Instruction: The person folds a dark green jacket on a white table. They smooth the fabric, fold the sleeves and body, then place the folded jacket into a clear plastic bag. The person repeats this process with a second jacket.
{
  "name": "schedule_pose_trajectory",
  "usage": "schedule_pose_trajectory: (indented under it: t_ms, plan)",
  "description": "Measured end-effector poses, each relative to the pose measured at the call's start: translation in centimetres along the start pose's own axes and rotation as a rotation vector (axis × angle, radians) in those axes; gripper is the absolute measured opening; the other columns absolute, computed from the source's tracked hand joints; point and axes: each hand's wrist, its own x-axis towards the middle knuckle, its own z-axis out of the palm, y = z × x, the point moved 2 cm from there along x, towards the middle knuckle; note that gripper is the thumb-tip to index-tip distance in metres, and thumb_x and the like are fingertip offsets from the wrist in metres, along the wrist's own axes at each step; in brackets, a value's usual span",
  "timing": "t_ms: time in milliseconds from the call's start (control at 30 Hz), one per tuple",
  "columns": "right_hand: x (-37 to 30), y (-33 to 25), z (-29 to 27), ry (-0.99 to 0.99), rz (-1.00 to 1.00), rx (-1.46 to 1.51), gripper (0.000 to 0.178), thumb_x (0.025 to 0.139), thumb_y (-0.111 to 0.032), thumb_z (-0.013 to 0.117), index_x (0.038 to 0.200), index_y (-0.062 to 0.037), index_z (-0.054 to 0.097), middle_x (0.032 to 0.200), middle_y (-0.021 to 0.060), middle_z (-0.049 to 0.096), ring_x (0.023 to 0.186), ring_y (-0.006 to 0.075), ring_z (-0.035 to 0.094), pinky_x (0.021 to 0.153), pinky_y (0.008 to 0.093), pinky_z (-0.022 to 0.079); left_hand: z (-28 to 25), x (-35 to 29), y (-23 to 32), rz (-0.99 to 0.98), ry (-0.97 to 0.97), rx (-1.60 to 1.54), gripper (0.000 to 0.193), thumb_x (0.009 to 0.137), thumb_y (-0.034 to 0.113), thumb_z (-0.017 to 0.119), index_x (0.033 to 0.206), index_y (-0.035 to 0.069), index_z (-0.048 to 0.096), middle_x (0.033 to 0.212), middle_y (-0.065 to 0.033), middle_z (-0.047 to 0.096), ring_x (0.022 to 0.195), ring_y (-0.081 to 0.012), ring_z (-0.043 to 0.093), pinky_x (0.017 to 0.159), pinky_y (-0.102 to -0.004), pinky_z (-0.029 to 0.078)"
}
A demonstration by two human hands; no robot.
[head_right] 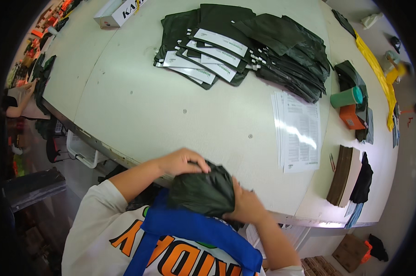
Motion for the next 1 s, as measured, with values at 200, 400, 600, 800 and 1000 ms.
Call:
schedule_pose_trajectory:
  t_ms: [200,400,600,800,1000]
  plan:
    - [1.1,2.7,3.6,0.150,0.181,-0.039,0.086,0.066,-0.031,0.074,0.134,0.0065,0.037,0.094,0.0226,0.065,0.085,0.0385,0.063,0.082,0.0439,0.048,-13.3,11.4,0.0,0.089,0.213,0.586,0.023,0.088,0.013,0.063,0.110,0.006,0.064,0.100,-0.0069,0.068,0.087,-0.0139,0.062,0.084,-0.0290,0.048]
    - [1.5,3.4,2.4,0.172,0.277,-0.047,0.077,0.066,-0.031,0.070,0.129,0.0061,0.044,0.088,0.0199,0.066,0.084,0.0364,0.064,0.079,0.0430,0.048,-32.5,21.4,6.2,-0.147,1.481,0.798,0.068,0.074,0.036,0.077,0.120,-0.006,0.050,0.119,-0.0254,0.055,0.112,-0.0397,0.054,0.096,-0.0449,0.045]
    - [2.2,3.7,1.9,0.327,0.249,-0.018,0.074,0.064,-0.030,0.071,0.124,0.0054,0.049,0.087,0.0180,0.066,0.081,0.0345,0.064,0.077,0.0422,0.047,-35.5,23.5,5.3,-0.365,1.282,0.831,0.043,0.072,0.024,0.079,0.106,0.004,0.064,0.112,-0.0167,0.064,0.107,-0.0368,0.059,0.088,-0.0435,0.050]
    - [1.6,5.1,1.3,0.373,0.324,0.124,0.073,0.060,-0.027,0.077,0.121,0.0036,0.051,0.088,0.0221,0.065,0.083,0.0390,0.062,0.078,0.0446,0.048,-29.7,19.2,5.6,0.020,1.130,-0.064,0.030,0.081,-0.002,0.066,0.108,0.000,0.053,0.096,-0.0114,0.061,0.083,-0.0227,0.064,0.066,-0.0349,0.058]
    - [-0.9,4.8,-3.5,0.623,0.338,0.427,0.058,0.059,-0.016,0.081,0.109,0.0020,0.057,0.093,0.0252,0.066,0.091,0.0428,0.063,0.080,0.0433,0.050,-12.6,2.2,-0.5,-0.195,1.176,-0.398,0.037,0.084,-0.002,0.064,0.114,0.004,0.044,0.109,-0.0112,0.057,0.093,-0.0228,0.063,0.068,-0.0377,0.060]
